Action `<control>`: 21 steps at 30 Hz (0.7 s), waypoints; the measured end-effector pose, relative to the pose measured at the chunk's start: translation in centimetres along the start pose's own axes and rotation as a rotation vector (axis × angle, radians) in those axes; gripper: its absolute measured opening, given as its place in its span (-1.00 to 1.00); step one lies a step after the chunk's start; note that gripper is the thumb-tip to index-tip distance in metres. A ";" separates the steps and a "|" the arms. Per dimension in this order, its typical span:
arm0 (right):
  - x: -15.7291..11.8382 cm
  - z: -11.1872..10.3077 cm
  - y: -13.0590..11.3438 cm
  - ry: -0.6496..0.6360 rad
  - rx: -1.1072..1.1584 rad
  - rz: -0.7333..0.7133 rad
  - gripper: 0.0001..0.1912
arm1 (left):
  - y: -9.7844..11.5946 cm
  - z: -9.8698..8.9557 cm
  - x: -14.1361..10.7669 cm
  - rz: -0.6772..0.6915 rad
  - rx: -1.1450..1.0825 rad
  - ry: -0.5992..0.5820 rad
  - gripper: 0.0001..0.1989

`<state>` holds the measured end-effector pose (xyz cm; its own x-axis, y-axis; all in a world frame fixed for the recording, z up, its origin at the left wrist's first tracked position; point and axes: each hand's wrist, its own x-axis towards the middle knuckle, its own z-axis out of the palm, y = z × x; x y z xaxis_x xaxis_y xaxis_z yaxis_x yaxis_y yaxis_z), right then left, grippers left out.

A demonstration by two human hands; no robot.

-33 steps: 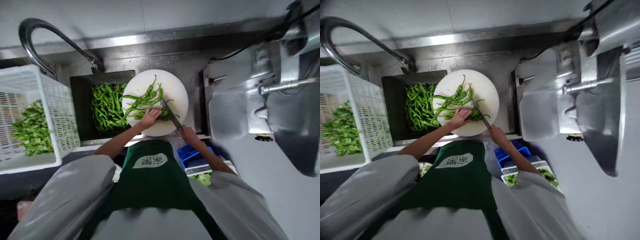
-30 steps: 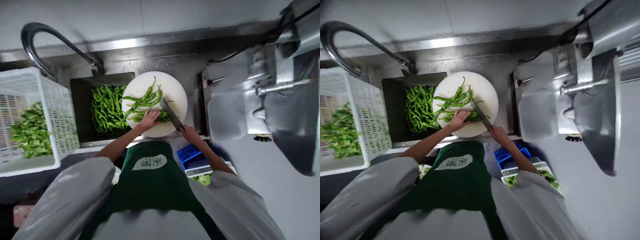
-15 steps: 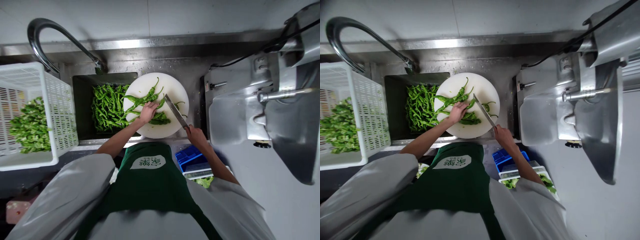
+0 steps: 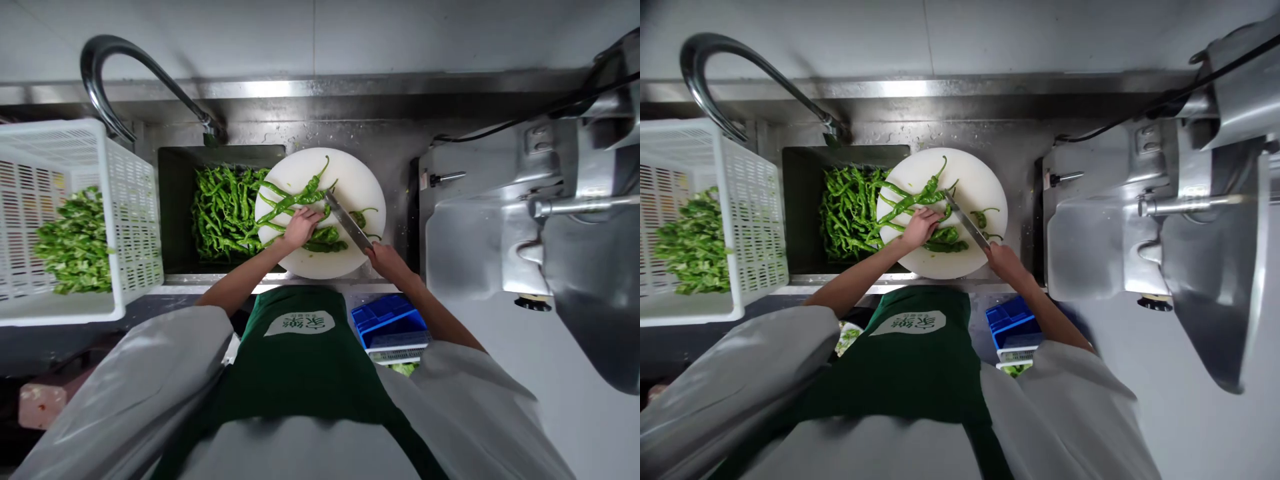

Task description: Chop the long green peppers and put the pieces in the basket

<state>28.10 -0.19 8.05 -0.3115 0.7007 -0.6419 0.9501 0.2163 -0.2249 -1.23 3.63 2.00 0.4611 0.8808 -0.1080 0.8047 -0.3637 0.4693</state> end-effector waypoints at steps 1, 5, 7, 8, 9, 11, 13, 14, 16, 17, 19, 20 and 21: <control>0.2 0.0 0.3 0.007 0.013 -0.007 -0.64 | -0.2 -0.6 0.1 -0.007 -0.001 0.024 -0.64; 0.0 0.0 1.8 0.034 0.043 -0.047 -0.66 | -2.0 -2.8 1.2 -0.164 0.052 0.210 -0.62; -0.5 0.2 2.2 0.047 0.040 -0.014 -0.66 | -3.2 -3.3 1.9 -0.177 0.049 0.172 -0.55; -0.8 0.5 2.2 0.055 0.035 0.016 -0.66 | -3.8 -3.3 2.2 -0.155 0.036 0.125 -0.53; -1.1 0.7 2.1 0.066 0.029 0.044 -0.66 | -4.2 -3.3 2.4 -0.132 0.026 0.085 -0.53; -1.7 1.1 1.7 0.098 0.023 0.079 -0.65 | -4.7 -2.9 2.6 -0.110 0.024 0.052 -0.54; -2.0 1.1 0.8 0.143 0.027 0.089 -0.64 | -4.6 -2.5 2.7 -0.120 0.041 0.057 -0.54; -2.0 0.8 0.3 0.168 0.033 0.095 -0.64 | -4.4 -2.3 2.7 -0.127 0.050 0.060 -0.54; -1.5 -0.3 -0.9 0.217 0.051 0.118 -0.61 | -4.0 -1.9 2.9 -0.146 0.062 0.063 -0.54; -0.9 -1.1 -1.6 0.247 0.061 0.130 -0.60 | -3.8 -1.7 3.1 -0.157 0.067 0.069 -0.54; 0.6 -3.0 -3.3 0.308 0.084 0.127 -0.56 | -3.5 -1.2 3.3 -0.178 0.072 0.087 -0.55; 1.5 -4.0 -4.2 0.335 0.096 0.109 -0.54 | -3.4 -1.0 3.4 -0.189 0.075 0.099 -0.56; 2.5 -4.9 -5.2 0.356 0.106 0.083 -0.53 | -3.4 -0.9 3.5 -0.198 0.077 0.110 -0.57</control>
<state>22.51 3.75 11.24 -0.1900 0.9092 -0.3705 0.9587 0.0905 -0.2697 -2.67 8.15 0.80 0.2511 0.9635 -0.0929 0.9035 -0.1988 0.3798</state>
